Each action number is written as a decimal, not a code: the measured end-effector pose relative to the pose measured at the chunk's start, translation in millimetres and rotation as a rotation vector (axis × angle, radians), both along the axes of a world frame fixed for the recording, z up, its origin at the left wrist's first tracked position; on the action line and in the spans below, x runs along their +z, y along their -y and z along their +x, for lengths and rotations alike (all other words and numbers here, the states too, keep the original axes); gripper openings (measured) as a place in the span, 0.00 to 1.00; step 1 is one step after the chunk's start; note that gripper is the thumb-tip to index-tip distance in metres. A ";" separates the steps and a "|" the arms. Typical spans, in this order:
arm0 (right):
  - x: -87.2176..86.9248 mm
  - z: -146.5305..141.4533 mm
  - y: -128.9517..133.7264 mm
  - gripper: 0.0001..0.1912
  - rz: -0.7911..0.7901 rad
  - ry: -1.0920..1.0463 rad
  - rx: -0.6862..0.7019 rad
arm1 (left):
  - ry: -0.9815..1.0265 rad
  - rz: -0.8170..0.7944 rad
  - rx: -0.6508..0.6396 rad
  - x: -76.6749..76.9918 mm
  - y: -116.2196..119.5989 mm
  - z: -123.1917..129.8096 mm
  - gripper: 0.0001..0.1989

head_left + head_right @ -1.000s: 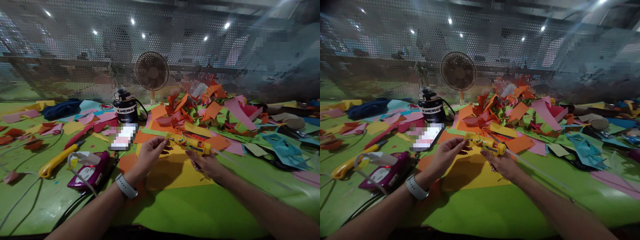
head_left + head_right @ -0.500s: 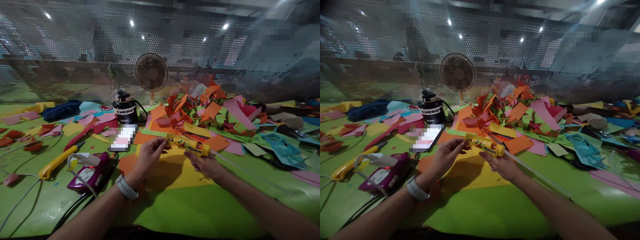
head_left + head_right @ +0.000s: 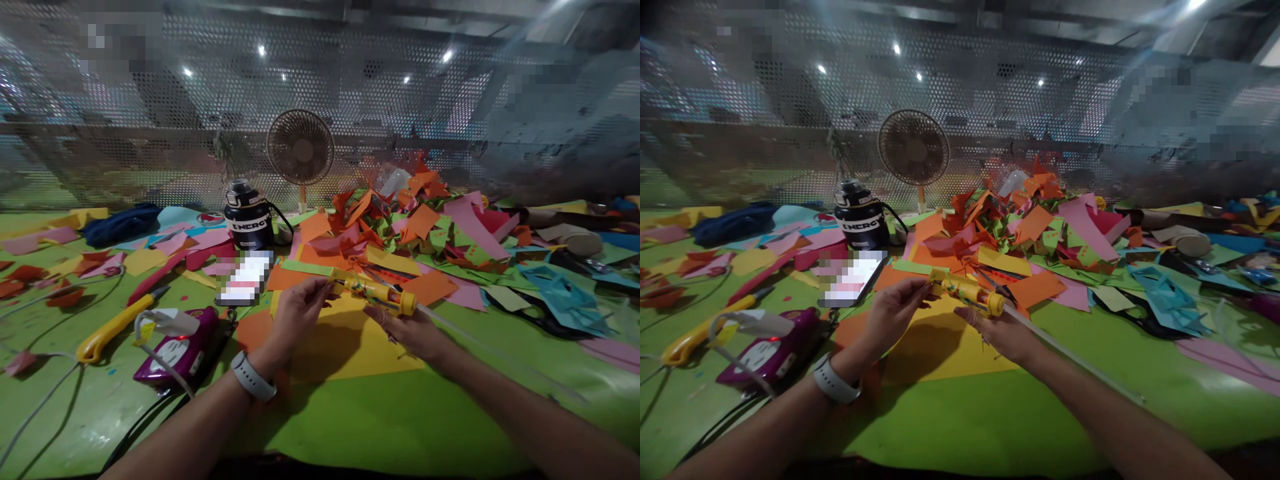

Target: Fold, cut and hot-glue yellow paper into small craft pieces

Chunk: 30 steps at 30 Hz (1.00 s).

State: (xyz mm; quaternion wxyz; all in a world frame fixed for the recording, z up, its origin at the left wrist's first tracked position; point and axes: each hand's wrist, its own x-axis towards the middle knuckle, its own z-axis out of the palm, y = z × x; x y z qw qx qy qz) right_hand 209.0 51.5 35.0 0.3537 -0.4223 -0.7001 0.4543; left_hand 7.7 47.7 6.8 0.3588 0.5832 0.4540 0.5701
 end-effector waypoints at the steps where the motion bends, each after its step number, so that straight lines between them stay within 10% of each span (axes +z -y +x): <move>1: -2.9 0.6 -1.0 0.17 0.018 0.020 0.019 | -0.014 0.009 0.010 -0.5 -0.2 0.0 0.08; 7: -10.0 8.7 -4.4 0.15 0.275 0.196 -0.073 | -0.023 0.013 0.088 7.8 0.0 -3.4 0.10; 13: 34.6 30.8 -7.2 0.16 0.806 0.306 -0.537 | 0.231 -0.124 0.131 16.6 -2.9 -11.7 0.17; 18: 50.8 74.4 -19.4 0.18 0.583 0.544 -0.477 | 0.425 -0.232 0.167 15.7 -8.0 -15.3 0.22; 23: 27.1 120.4 -21.2 0.17 0.305 0.794 -0.360 | 0.486 -0.207 0.178 16.6 -10.6 -17.1 0.21; 30: 0.9 150.6 -16.5 0.19 0.319 0.837 -0.260 | 0.506 -0.188 0.173 16.7 -9.2 -17.2 0.17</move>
